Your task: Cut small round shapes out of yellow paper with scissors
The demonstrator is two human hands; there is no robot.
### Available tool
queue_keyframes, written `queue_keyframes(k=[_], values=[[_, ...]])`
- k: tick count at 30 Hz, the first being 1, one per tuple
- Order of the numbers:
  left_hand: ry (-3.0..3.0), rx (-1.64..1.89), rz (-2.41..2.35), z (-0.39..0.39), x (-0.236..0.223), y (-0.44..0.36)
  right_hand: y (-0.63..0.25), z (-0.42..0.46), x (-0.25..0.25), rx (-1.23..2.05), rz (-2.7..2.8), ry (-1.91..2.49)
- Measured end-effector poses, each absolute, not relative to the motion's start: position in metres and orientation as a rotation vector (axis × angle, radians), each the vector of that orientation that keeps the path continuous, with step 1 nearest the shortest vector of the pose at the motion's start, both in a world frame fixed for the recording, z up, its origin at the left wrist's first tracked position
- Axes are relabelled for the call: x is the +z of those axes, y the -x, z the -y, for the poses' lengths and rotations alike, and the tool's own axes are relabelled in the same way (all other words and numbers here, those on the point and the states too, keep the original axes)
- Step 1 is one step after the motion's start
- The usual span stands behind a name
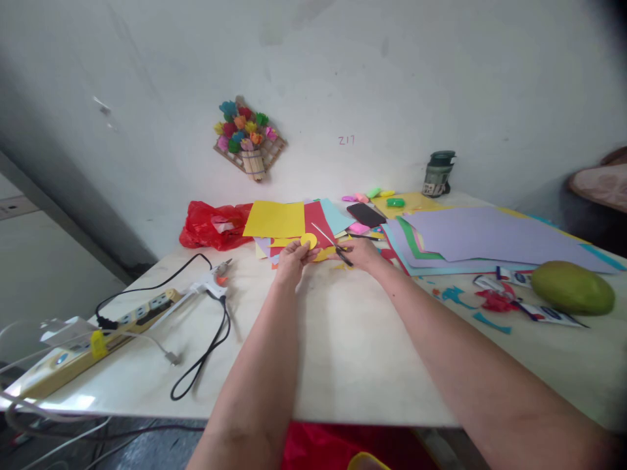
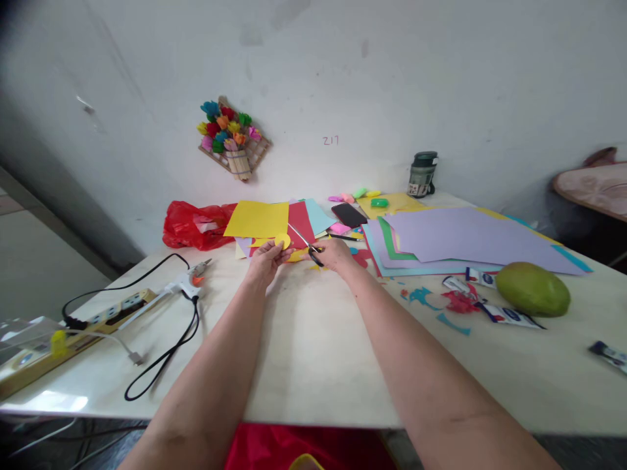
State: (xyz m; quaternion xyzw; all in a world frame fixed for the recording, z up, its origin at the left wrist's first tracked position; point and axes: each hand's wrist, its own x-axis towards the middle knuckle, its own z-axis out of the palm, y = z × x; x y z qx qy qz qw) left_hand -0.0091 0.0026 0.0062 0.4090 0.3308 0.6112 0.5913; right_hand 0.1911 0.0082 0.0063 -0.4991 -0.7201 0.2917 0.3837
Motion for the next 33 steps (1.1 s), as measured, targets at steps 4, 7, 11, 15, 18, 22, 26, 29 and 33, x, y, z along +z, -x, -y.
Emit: queue_keyframes(k=[4,7,11,15,18,22,26,29,33], values=[[-0.958,1.462,-0.768,-0.001,0.009,0.008,-0.179,0.004,0.015,0.199,2.070,1.577],[-0.964,1.458,-0.768,0.001,0.012,0.007,-0.171,0.011,0.020,0.114,2.200,1.666],[-0.972,1.441,-0.798,0.003,0.011,0.004,-0.166,0.016,0.025,0.133,2.308,1.660],[-1.034,1.402,-0.848,0.003,0.007,0.000,-0.164,0.019,0.031,0.248,2.328,1.681],[-1.073,1.348,-0.895,0.002,0.004,-0.002,-0.163,0.022,0.035,0.341,2.332,1.683],[-1.072,1.297,-0.921,0.000,0.001,-0.002,-0.161,0.025,0.038,0.299,2.410,1.662],[-1.060,1.303,-0.950,0.000,0.003,-0.002,-0.159,0.025,0.038,0.239,2.388,1.665],[-1.075,1.310,-0.966,0.002,0.005,-0.002,-0.161,0.021,0.036,0.373,2.177,1.653],[-1.139,1.284,-0.930,0.005,0.006,-0.002,-0.166,0.013,0.031,0.819,1.728,1.431]])
